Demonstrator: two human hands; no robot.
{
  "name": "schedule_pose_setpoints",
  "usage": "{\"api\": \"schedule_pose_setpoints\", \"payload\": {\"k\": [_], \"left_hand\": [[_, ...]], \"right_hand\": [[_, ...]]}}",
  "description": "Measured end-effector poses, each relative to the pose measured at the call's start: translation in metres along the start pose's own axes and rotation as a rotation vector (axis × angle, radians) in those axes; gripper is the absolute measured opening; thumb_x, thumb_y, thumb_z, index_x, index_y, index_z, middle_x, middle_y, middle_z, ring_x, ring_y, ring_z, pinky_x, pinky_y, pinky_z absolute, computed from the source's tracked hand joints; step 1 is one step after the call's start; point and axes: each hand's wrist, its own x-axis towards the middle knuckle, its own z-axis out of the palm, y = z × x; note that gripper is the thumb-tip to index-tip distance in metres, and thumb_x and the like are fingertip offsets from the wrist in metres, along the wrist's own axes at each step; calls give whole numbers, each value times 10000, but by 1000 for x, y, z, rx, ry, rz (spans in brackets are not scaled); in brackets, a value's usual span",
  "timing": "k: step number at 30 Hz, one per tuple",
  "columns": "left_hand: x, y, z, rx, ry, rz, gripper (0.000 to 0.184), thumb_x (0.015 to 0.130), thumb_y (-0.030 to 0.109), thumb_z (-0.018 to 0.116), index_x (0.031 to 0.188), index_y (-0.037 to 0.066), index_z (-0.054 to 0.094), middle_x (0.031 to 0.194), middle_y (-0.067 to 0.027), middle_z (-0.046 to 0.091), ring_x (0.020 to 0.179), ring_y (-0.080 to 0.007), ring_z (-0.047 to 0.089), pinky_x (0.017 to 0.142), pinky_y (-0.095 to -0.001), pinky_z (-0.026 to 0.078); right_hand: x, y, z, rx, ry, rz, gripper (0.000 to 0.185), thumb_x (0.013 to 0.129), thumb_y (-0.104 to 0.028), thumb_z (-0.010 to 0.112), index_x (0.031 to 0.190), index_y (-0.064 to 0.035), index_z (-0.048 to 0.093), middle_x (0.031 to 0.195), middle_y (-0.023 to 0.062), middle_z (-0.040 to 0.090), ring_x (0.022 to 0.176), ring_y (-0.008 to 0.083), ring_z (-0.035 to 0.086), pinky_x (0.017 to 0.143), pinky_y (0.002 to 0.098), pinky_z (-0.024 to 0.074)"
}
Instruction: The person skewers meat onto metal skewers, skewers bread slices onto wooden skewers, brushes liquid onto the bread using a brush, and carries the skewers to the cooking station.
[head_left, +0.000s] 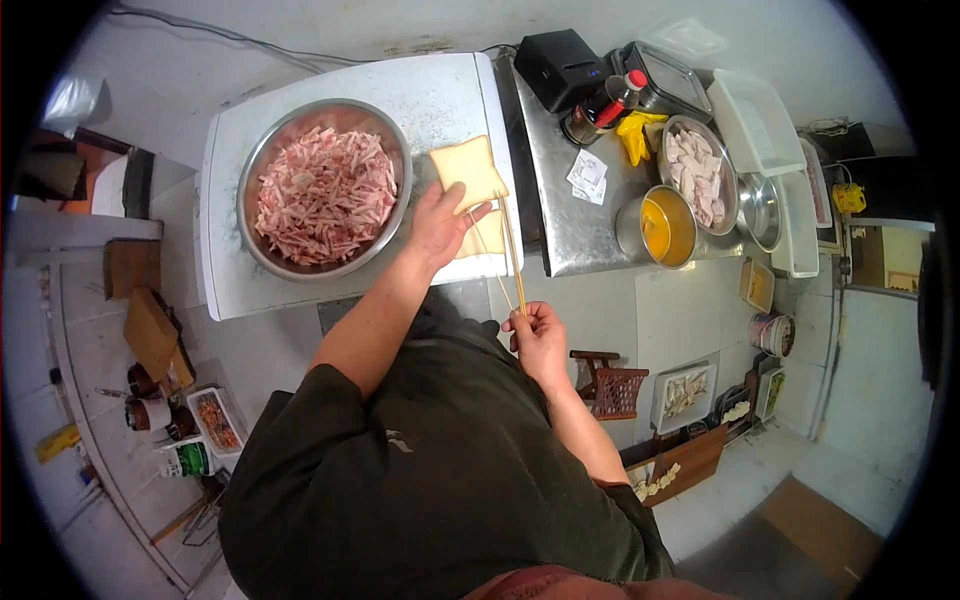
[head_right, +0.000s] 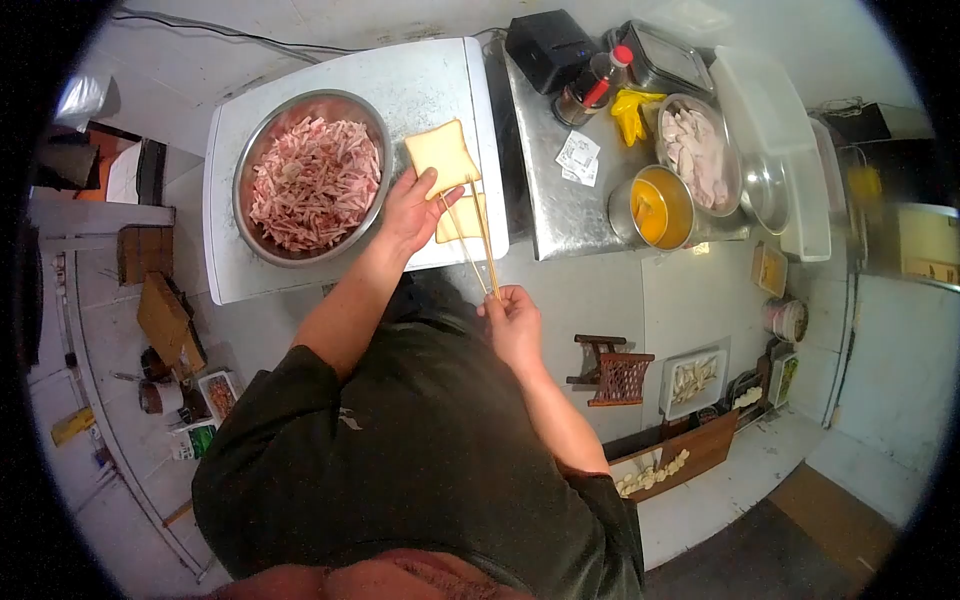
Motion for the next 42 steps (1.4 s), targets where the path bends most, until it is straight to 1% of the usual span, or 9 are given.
{"api": "schedule_pose_setpoints", "payload": {"k": [12, 14, 15, 17, 19, 23, 37, 40, 42], "left_hand": [[-6, -10, 5, 38, -55, -57, 287, 989, 128, 446, 1262, 42, 461, 1212, -71, 555, 1101, -211, 556, 967, -412, 465], [-11, -11, 13, 73, -47, -73, 290, 991, 140, 445, 1258, 29, 462, 1216, -75, 553, 1109, -218, 553, 961, -417, 468], [-12, -9, 16, 43, -19, -81, 284, 990, 151, 445, 1240, 18, 468, 1197, -80, 561, 1088, -213, 561, 950, -406, 468], [-12, -2, 24, -15, 34, -88, 282, 989, 173, 444, 1205, -4, 482, 1160, -90, 578, 1045, -203, 577, 928, -384, 467], [1, 0, 18, -32, 2, -47, 289, 989, 184, 447, 1182, -25, 496, 1125, -102, 594, 1001, -199, 595, 909, -357, 474], [12, -8, 6, 10, 52, -4, 300, 990, 202, 451, 1138, -49, 524, 1065, -119, 619, 931, -193, 621, 867, -322, 484], [-11, -32, 11, 51, 37, -7, 272, 986, 219, 467, 1085, -25, 534, 1008, -86, 621, 874, -145, 609, 795, -300, 492], [-17, -36, 6, 112, 20, -49, 300, 995, 223, 468, 1173, -16, 507, 1087, -92, 611, 961, -180, 614, 871, -341, 498], [-27, -45, 13, 117, 42, -40, 272, 991, 214, 464, 1125, -16, 524, 1042, -76, 613, 928, -140, 595, 834, -302, 482]], "right_hand": [[0, -5, 7, 36, 20, -25, 91, 925, -82, 554, 864, -19, 528, 690, 16, 612, 503, 44, 457, 453, 205, 357], [5, -6, 8, 47, 8, -40, 80, 927, -78, 545, 887, -16, 514, 698, 39, 614, 491, 53, 458, 443, 207, 363], [5, -5, 7, 52, 4, -47, 76, 929, -75, 541, 899, -14, 507, 702, 50, 615, 485, 58, 459, 438, 209, 367], [7, -3, 7, 35, 32, -68, 83, 925, -82, 552, 879, -18, 526, 697, 23, 613, 500, 45, 456, 450, 207, 362], [7, -1, 7, 25, 40, -74, 87, 923, -86, 557, 870, -20, 538, 693, 8, 613, 508, 38, 454, 458, 205, 360], [9, 1, 6, -3, 42, -83, 86, 926, -92, 557, 880, -21, 542, 695, 3, 613, 513, 36, 453, 466, 203, 357], [32, 17, 10, 31, 38, -159, 92, 935, -109, 557, 904, -25, 535, 707, -1, 611, 504, 32, 430, 454, 206, 341], [36, 13, 13, 70, 25, -158, 89, 937, -107, 556, 912, -26, 532, 720, 7, 614, 499, 33, 430, 446, 202, 339], [39, 14, 14, 110, 15, -162, 85, 939, -105, 554, 918, -25, 530, 735, 16, 619, 494, 35, 431, 441, 203, 342]]}}
